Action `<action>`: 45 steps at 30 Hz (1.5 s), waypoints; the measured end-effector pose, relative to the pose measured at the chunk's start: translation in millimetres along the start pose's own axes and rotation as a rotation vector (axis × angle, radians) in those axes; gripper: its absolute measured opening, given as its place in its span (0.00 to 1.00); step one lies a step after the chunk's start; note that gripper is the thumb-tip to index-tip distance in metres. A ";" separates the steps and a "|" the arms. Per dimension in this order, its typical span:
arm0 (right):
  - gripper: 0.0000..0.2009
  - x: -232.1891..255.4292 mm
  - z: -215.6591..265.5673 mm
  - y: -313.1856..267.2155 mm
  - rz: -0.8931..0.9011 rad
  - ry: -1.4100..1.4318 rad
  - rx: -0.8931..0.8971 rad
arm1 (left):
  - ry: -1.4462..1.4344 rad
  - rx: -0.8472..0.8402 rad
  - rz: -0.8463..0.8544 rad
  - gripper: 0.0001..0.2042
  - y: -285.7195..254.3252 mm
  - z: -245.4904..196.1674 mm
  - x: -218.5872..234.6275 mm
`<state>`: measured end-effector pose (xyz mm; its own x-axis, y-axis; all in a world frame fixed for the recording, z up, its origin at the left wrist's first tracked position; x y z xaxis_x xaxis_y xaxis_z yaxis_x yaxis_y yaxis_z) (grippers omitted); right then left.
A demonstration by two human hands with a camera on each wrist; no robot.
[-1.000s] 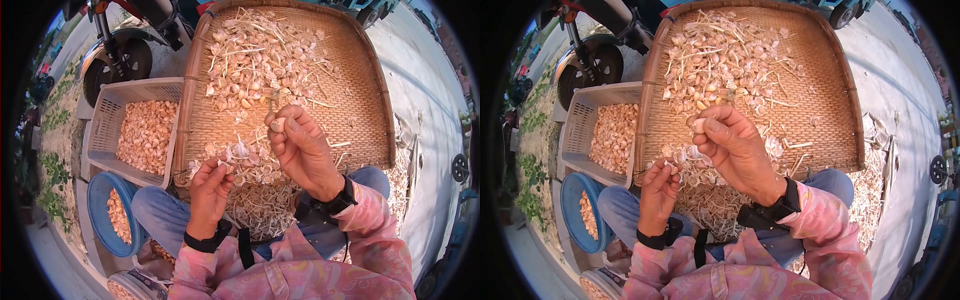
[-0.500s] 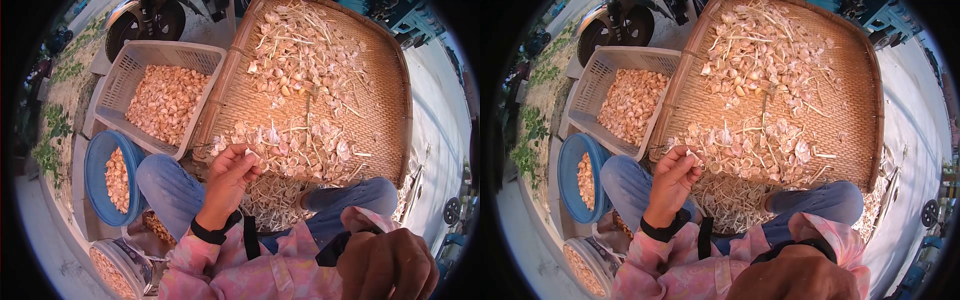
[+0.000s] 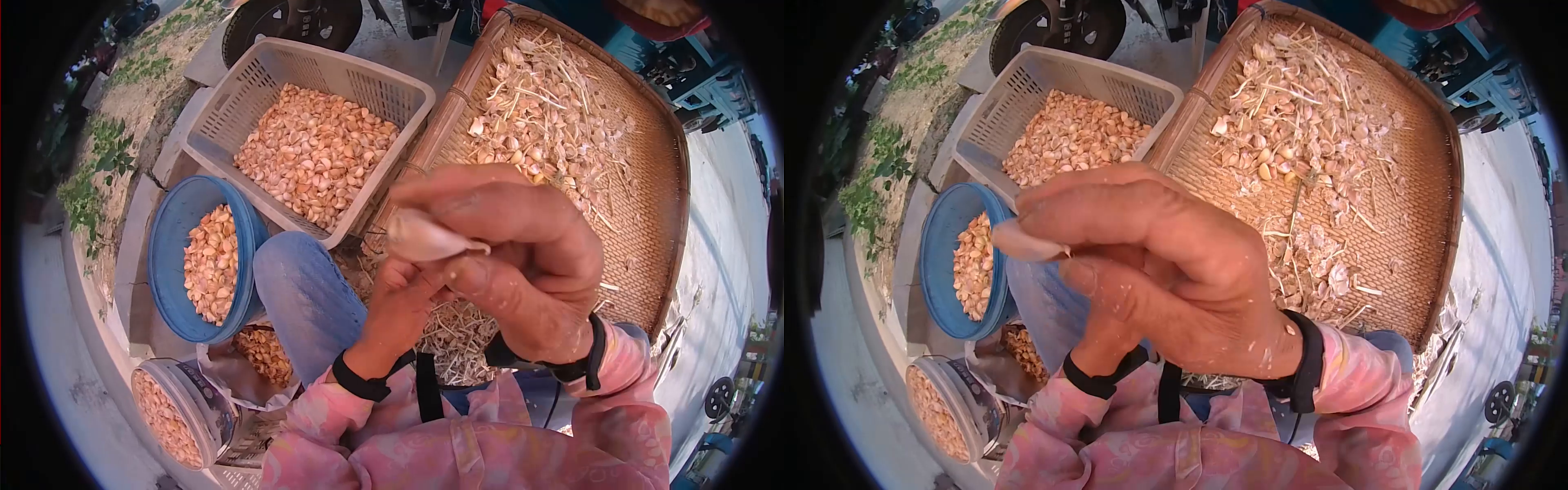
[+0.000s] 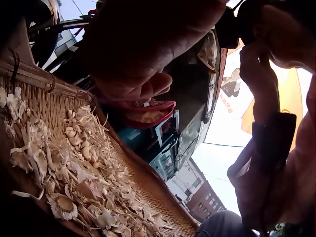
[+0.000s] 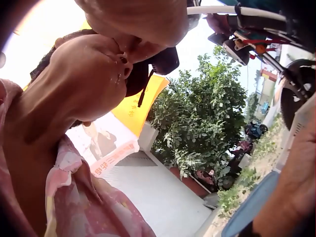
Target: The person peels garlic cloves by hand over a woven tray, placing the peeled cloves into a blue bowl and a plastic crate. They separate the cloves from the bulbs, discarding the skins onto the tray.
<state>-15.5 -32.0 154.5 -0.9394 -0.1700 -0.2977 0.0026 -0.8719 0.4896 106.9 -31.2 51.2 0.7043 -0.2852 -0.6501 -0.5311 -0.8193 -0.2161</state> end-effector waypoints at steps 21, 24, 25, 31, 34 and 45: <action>0.23 245.1 -96.8 -87.4 0.083 -1.590 -0.330 | -1.016 -0.051 0.715 0.12 -70.2 -22.7 -167.5; 0.23 213.4 -77.8 -97.5 0.196 -1.552 -0.446 | -0.715 0.316 0.988 0.12 -46.9 -50.0 -164.5; 0.23 205.3 -68.1 -101.3 0.212 -1.560 -0.524 | -0.729 0.391 1.024 0.12 -46.9 -48.4 -164.5; 0.19 183.6 -31.2 -118.4 0.067 -1.721 -0.461 | -1.189 0.547 0.764 0.12 -84.2 -20.6 -178.6; 0.18 173.4 -39.4 -111.6 0.103 -1.676 -0.327 | -1.131 0.464 0.753 0.12 -69.8 -27.4 -185.4; 0.09 164.7 -69.0 -84.1 0.077 -1.304 -0.286 | -0.200 -0.156 0.362 0.10 -43.1 -76.5 -83.6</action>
<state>-146.8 -18.3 7.7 -0.5717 0.1974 0.7964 -0.0093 -0.9721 0.2343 106.9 -10.1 170.7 0.3727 -0.4788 -0.7949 -0.6390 -0.7536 0.1543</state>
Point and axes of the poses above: each hand's wrist, its own y-axis towards the middle knuckle, its own x-axis out of the back of the hand, z = x × y, the point moved 1 cm from there along y, towards the middle knuckle, and after that the axes turned 1 degree about x, right-handed, at the moved point
